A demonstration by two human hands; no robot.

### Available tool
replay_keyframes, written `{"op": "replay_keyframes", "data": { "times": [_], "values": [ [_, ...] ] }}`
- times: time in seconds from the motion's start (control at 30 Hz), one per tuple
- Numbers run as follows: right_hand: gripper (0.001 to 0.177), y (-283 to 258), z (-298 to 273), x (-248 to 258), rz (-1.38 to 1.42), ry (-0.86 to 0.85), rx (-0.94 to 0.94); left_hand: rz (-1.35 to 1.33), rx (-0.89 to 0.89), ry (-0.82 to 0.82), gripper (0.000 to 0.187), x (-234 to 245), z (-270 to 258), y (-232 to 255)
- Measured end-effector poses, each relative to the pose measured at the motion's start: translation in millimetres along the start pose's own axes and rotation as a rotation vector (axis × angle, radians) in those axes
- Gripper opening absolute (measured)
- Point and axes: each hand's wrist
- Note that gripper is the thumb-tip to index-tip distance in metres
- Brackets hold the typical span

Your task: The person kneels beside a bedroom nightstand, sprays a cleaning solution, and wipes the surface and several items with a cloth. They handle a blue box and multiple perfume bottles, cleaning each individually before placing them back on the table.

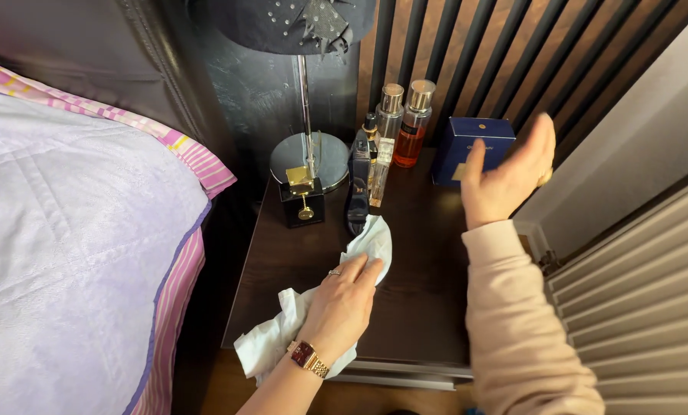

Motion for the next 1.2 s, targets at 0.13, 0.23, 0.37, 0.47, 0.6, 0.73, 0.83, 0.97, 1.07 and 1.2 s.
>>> {"op": "replay_keyframes", "data": {
  "times": [0.13, 0.23, 0.37, 0.47, 0.6, 0.73, 0.83, 0.97, 1.07, 1.2],
  "values": [
    [0.065, -23.5, 59.5, -19.5, -0.073, -0.233, 0.443, -0.027, -0.026, 0.048, 0.042, 5.3, 1.1, 2.5],
    [0.1, -31.1, 96.5, -59.6, -0.198, -0.79, 0.221, -0.012, -0.009, 0.019, 0.044, 2.9, -0.4, 1.6],
    [0.093, -28.1, 123.2, -83.4, -0.151, -1.051, 0.122, 0.007, 0.046, -0.077, 0.046, -4.8, -0.5, -4.9],
    [0.081, -35.5, 131.3, -87.3, -0.137, -1.173, -0.034, -0.004, 0.022, -0.032, 0.046, -8.0, -1.1, -6.4],
    [0.078, -36.7, 128.4, -90.4, -0.156, -1.186, -0.101, -0.006, 0.029, -0.042, 0.046, -9.0, -1.6, -6.4],
    [0.085, -34.5, 116.4, -85.0, -0.111, -1.108, -0.021, 0.001, 0.028, -0.019, 0.044, -10.6, -1.7, -7.1],
    [0.075, -39.8, 105.6, -66.4, -0.099, -1.012, 0.048, 0.022, 0.025, 0.0, 0.043, -7.9, -1.4, -4.7],
    [0.073, -56.6, 94.3, -4.7, -0.077, -0.895, 0.108, -0.008, -0.005, 0.036, 0.042, -7.0, 0.4, -7.3],
    [0.074, -68.0, 72.0, 51.9, 0.034, -0.85, 0.105, -0.012, -0.019, 0.053, 0.043, -15.3, -0.4, -12.5],
    [0.083, -82.5, 27.4, 118.5, 0.059, -0.889, -0.093, 0.116, 0.005, 0.025, 0.043, -27.8, -0.8, -20.6]
  ]
}}
Point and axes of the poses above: each hand's wrist, its own z-axis towards the middle knuckle, its own x-axis out of the back of the hand, y = z × x, and after that the axes turned 7 degrees about -y, right-handed
